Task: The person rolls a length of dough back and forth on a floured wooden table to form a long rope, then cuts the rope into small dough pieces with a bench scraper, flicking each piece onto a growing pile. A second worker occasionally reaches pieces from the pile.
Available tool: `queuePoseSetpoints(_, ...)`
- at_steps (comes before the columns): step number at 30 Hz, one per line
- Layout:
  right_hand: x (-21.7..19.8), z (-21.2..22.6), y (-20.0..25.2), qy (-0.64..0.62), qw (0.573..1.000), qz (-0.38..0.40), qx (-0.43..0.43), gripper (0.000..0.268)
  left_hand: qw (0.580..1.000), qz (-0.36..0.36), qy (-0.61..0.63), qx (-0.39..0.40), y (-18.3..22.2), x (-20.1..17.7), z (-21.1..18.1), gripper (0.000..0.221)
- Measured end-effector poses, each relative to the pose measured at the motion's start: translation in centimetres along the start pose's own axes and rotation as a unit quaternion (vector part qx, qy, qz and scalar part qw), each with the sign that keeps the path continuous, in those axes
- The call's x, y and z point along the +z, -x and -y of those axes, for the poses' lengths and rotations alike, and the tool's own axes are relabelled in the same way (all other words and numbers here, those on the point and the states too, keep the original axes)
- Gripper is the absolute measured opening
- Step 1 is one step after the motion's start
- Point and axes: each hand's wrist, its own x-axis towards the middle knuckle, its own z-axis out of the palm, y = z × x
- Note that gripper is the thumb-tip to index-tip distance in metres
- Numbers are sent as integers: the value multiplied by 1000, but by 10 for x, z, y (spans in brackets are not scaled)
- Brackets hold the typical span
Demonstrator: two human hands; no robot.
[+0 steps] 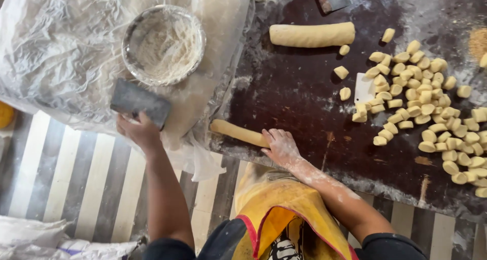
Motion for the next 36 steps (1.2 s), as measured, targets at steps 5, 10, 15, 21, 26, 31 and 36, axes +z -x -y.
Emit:
queuePoseSetpoints(5, -8, -4, -6, -24, 1000, -1, 1, 65, 908, 329, -24, 257, 107, 14, -73, 49)
queuePoseSetpoints(10, -6, -16, -14, -69, 997, 19, -2, 53, 765, 483, -53, 423, 116, 43, -97, 70)
queuePoseSetpoints(15, -9, -23, -9, -120, 990, 71, 32, 47, 683, 584, -166, 407, 106, 50, -117, 40)
queuePoseSetpoints(21, -37, -54, 56, -116, 978, 152, 82, 46, 654, 662, -113, 347, 166, 38, -144, 35)
queuePoseSetpoints(26, -25, -59, 130, 25, 997, 37, 67, 49, 634, 629, -139, 428, 244, 21, -130, 48)
queuePoseSetpoints(31, 111, -65, 159, 122, 990, 8, -65, 50, 599, 592, -195, 502, 290, 10, -97, 67)
queuePoseSetpoints(36, 20, -33, 63, 117, 956, 250, 96, 89, 681, 572, -227, 397, 277, 73, -149, 71)
